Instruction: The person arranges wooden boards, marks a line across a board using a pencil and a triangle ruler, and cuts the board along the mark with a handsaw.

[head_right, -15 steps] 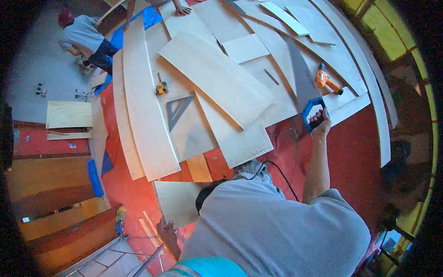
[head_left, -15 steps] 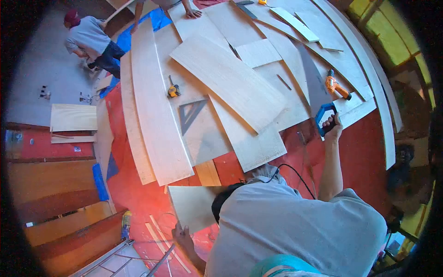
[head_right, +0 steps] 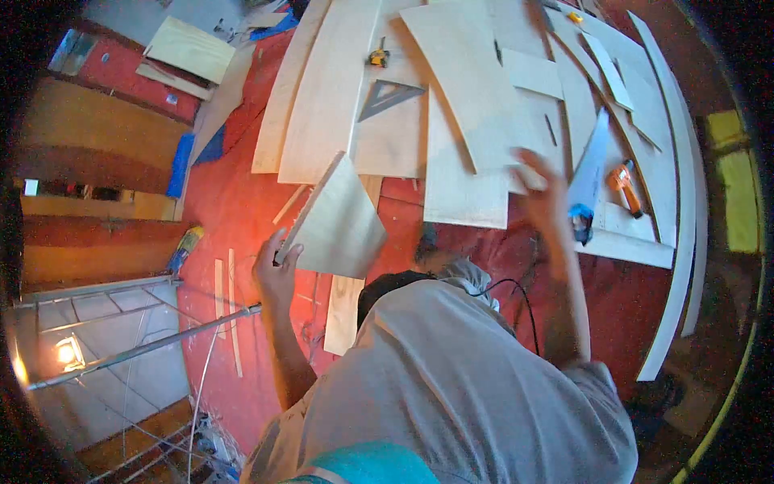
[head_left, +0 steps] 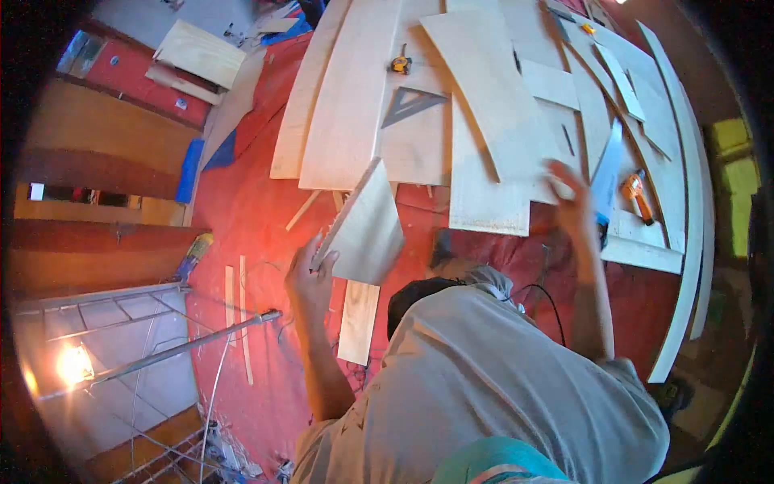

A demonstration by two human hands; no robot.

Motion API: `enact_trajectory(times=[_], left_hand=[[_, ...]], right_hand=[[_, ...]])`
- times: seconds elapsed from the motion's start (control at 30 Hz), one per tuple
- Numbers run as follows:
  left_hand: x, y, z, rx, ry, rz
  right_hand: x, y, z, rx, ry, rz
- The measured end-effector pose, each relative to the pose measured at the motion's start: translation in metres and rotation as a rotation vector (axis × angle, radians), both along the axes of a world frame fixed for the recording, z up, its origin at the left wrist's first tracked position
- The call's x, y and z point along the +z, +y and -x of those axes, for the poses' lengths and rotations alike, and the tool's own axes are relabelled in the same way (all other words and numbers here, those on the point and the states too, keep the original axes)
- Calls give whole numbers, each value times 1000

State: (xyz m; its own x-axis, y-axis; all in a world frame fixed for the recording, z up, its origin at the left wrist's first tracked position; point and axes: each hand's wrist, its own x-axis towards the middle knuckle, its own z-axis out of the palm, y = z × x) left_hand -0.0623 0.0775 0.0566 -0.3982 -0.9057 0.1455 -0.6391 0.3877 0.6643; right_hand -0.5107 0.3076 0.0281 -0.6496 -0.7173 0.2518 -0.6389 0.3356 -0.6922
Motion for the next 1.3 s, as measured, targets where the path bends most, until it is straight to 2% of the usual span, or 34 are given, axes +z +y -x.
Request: enact_trajectory(times=[0.03,0.07,0.1,0.17,0.2,0.23,0.3,0.33,0.4,0.47,0.53,0.57,0.67,0.73,0.87,0.93,0.97,1.03,1.07,1.13,1.23,1.27,1.3], left_hand=[[3,7,3,-25,11,-2],[7,15,7,-18,55,-41],[10,21,13,-22,97,-79],[1,31,12,-98,158,-32],[-7,31,9,-123,206,2],[-29,23,-2,-109,402,-141],[-37,18,-15,-116,512,-180],[-24,30,-17,-118,444,-55],[-6,53,-9,-137,474,-93],[1,65,-8,-113,497,-138],[9,62,-10,-68,499,-183],[14,62,-9,-69,505,-184],[30,64,-5,-81,583,-130],[36,63,-4,-119,561,-14],[65,64,-11,-175,593,-84],[73,65,-9,-192,636,-110],[76,63,-10,-195,630,-103],[83,53,-14,-209,575,-95],[87,47,-12,-225,566,-85],[97,42,-7,-323,403,-18],[112,51,19,-348,273,52],[112,50,19,-357,267,59],[109,46,19,-423,207,120]], right_hand=[[26,-34,-47,204,-33,75],[44,-63,-81,509,194,128],[52,-90,-115,775,300,261],[57,-120,-187,901,420,406],[51,-145,-223,1113,488,145],[46,-143,-242,1076,676,64],[44,-138,-254,1062,575,181],[50,-134,-251,1019,590,179],[58,-120,-243,1129,475,101],[44,-120,-237,1163,503,20],[31,-113,-228,1066,453,210],[30,-107,-220,1067,459,206],[61,-82,-195,1015,377,60],[78,-70,-185,955,480,-14],[69,-52,-147,899,372,192],[92,-31,-132,867,425,-151],[113,-23,-125,865,424,-142],[151,-12,-115,841,525,-581],[147,-15,-113,826,521,-567],[137,-19,-119,793,547,132],[139,-39,-158,887,413,0],[131,-51,-165,877,414,9],[116,-67,-170,918,390,-97]])
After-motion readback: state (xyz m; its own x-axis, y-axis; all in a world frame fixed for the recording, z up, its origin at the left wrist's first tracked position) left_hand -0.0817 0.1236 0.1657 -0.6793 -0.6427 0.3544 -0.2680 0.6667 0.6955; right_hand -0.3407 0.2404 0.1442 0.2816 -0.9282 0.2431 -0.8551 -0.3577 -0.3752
